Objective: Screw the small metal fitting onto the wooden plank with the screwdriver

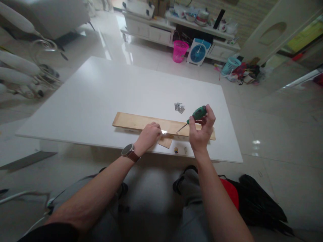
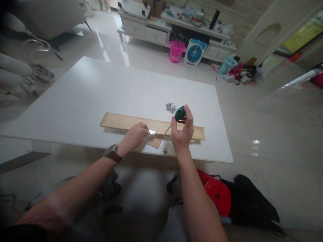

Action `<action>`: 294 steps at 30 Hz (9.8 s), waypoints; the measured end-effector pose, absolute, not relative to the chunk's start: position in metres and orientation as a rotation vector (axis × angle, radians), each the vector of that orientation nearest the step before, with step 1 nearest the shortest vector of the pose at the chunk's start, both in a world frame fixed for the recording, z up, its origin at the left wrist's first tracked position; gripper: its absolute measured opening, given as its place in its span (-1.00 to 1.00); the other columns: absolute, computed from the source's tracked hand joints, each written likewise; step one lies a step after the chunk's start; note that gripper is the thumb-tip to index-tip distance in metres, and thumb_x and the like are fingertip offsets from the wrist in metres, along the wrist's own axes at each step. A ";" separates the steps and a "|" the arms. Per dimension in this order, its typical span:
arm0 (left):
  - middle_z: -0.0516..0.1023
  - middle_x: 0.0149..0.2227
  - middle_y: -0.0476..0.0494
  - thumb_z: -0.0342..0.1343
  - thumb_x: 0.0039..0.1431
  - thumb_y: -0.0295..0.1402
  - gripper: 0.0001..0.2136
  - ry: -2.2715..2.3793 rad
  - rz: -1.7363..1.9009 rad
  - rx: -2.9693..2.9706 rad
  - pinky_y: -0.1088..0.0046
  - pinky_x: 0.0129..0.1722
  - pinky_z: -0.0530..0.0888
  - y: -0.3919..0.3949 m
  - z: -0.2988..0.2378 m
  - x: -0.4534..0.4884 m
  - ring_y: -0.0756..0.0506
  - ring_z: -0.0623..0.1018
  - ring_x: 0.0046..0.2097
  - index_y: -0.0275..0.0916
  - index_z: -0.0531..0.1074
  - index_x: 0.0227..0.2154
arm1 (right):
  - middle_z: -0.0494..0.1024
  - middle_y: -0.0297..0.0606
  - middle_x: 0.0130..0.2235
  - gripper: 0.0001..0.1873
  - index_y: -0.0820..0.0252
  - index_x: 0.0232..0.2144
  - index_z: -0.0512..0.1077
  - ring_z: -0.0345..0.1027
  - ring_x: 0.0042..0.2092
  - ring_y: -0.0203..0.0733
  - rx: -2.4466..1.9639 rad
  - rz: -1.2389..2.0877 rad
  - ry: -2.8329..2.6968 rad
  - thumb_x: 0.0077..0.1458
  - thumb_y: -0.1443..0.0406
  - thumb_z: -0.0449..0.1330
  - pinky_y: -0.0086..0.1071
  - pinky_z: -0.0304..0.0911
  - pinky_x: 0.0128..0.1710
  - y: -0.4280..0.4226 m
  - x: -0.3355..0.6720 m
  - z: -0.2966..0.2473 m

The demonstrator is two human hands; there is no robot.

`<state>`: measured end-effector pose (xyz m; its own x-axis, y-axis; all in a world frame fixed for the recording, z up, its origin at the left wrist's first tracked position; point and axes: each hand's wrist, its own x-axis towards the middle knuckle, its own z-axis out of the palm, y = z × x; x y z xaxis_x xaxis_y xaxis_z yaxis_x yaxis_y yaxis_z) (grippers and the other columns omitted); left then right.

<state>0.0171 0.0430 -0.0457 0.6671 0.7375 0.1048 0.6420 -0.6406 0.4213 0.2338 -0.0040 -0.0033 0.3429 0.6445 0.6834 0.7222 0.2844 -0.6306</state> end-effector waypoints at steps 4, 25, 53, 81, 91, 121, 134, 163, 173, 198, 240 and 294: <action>0.61 -0.24 -0.27 0.10 0.30 -0.54 -0.77 1.082 0.374 2.528 0.27 -0.08 0.45 0.041 -0.046 0.017 -0.18 0.49 -0.14 -0.29 0.61 -0.44 | 0.36 -0.15 0.32 -0.20 -0.20 0.43 0.02 0.50 -0.05 -0.13 -1.400 -0.057 -1.390 0.23 0.31 0.15 -0.16 0.56 -0.12 -0.004 0.234 -0.002; 0.62 -0.19 -0.28 0.08 0.34 -0.48 -0.76 1.176 0.408 2.467 0.29 -0.11 0.48 0.037 -0.051 0.017 -0.18 0.51 -0.09 -0.29 0.62 -0.38 | 0.32 -0.15 0.33 -0.17 -0.20 0.45 -0.03 0.46 -0.06 -0.14 -1.418 -0.009 -1.375 0.22 0.34 0.13 -0.15 0.56 -0.12 -0.003 0.234 -0.004; 0.61 -0.22 -0.25 0.10 0.34 -0.50 -0.76 1.170 0.365 2.507 0.33 -0.13 0.47 0.036 -0.047 0.020 -0.16 0.50 -0.10 -0.30 0.62 -0.40 | 0.33 -0.15 0.27 -0.23 -0.22 0.45 0.01 0.40 -0.11 -0.16 -1.336 0.025 -1.411 0.30 0.34 0.11 -0.19 0.53 -0.15 -0.001 0.232 -0.002; 0.63 -0.23 -0.24 0.08 0.33 -0.52 -0.74 1.155 0.390 2.519 0.30 -0.11 0.48 0.038 -0.050 0.020 -0.17 0.51 -0.11 -0.31 0.63 -0.42 | 0.34 -0.19 0.27 -0.23 -0.30 0.44 0.04 0.43 -0.07 -0.18 -1.260 -0.039 -1.465 0.30 0.34 0.15 -0.22 0.53 -0.14 -0.002 0.232 -0.003; 0.63 -0.23 -0.26 0.07 0.33 -0.52 -0.74 1.169 0.384 2.511 0.29 -0.12 0.49 0.036 -0.047 0.021 -0.17 0.50 -0.11 -0.32 0.63 -0.41 | 0.32 -0.17 0.27 -0.20 -0.29 0.46 -0.07 0.46 -0.05 -0.17 -1.200 0.055 -1.452 0.33 0.33 0.13 -0.23 0.58 -0.14 0.003 0.207 -0.008; 0.61 -0.20 -0.27 0.09 0.31 -0.52 -0.76 1.184 0.351 2.470 0.31 -0.09 0.49 0.036 -0.042 0.022 -0.17 0.48 -0.10 -0.30 0.59 -0.45 | 0.39 -0.18 0.27 -0.20 -0.32 0.46 -0.07 0.47 0.01 -0.10 -1.247 0.032 -1.590 0.34 0.37 0.11 -0.16 0.62 -0.13 0.008 0.187 -0.011; 0.61 -0.20 -0.27 0.08 0.32 -0.51 -0.75 1.183 0.339 2.485 0.29 -0.09 0.50 0.035 -0.040 0.022 -0.18 0.48 -0.10 -0.29 0.60 -0.43 | 0.40 -0.17 0.23 -0.22 -0.29 0.45 -0.03 0.45 0.01 -0.09 -1.256 0.036 -1.632 0.33 0.38 0.10 -0.15 0.60 -0.14 0.008 0.183 -0.006; 0.60 -0.21 -0.27 0.08 0.33 -0.51 -0.75 1.187 0.323 2.510 0.29 -0.11 0.49 0.034 -0.043 0.022 -0.18 0.48 -0.10 -0.31 0.61 -0.42 | 0.39 -0.17 0.26 -0.42 -0.20 0.39 0.15 0.42 0.07 -0.09 -1.195 0.116 -1.559 0.39 0.30 -0.01 -0.17 0.55 -0.12 0.011 0.182 -0.002; 0.60 -0.17 -0.27 0.02 0.36 -0.52 -0.73 1.225 0.248 2.509 0.30 -0.12 0.49 0.033 -0.038 0.022 -0.18 0.49 -0.06 -0.33 0.61 -0.37 | 0.47 -0.17 0.16 -0.46 -0.19 0.33 0.24 0.40 0.00 -0.11 -1.196 0.079 -1.557 0.36 0.25 0.12 -0.20 0.54 -0.17 0.009 0.181 0.004; 0.60 -0.21 -0.26 0.09 0.34 -0.51 -0.75 1.199 0.307 2.496 0.31 -0.12 0.46 0.034 -0.044 0.022 -0.18 0.48 -0.10 -0.33 0.62 -0.41 | 0.40 -0.22 0.05 -0.55 -0.13 0.20 0.34 0.38 0.04 -0.12 -1.176 0.061 -1.477 0.29 0.25 0.21 -0.20 0.54 -0.15 0.008 0.181 0.007; 0.58 -0.21 -0.26 0.08 0.32 -0.52 -0.76 1.186 0.326 2.494 0.29 -0.09 0.47 0.034 -0.044 0.021 -0.19 0.46 -0.09 -0.31 0.63 -0.39 | 0.49 -0.16 0.13 -0.56 -0.06 0.25 0.35 0.43 0.14 -0.09 -1.179 0.113 -1.576 0.39 0.29 0.01 -0.13 0.54 -0.05 0.005 0.179 0.020; 0.56 -0.25 -0.24 0.08 0.31 -0.53 -0.77 1.202 0.363 2.521 0.31 -0.14 0.46 0.034 -0.050 0.022 -0.18 0.45 -0.11 -0.30 0.61 -0.41 | 0.48 -0.23 -0.04 -0.60 -0.10 0.16 0.47 0.42 -0.01 -0.14 -1.213 0.000 -1.526 0.30 0.25 0.20 -0.26 0.49 -0.20 0.005 0.179 0.022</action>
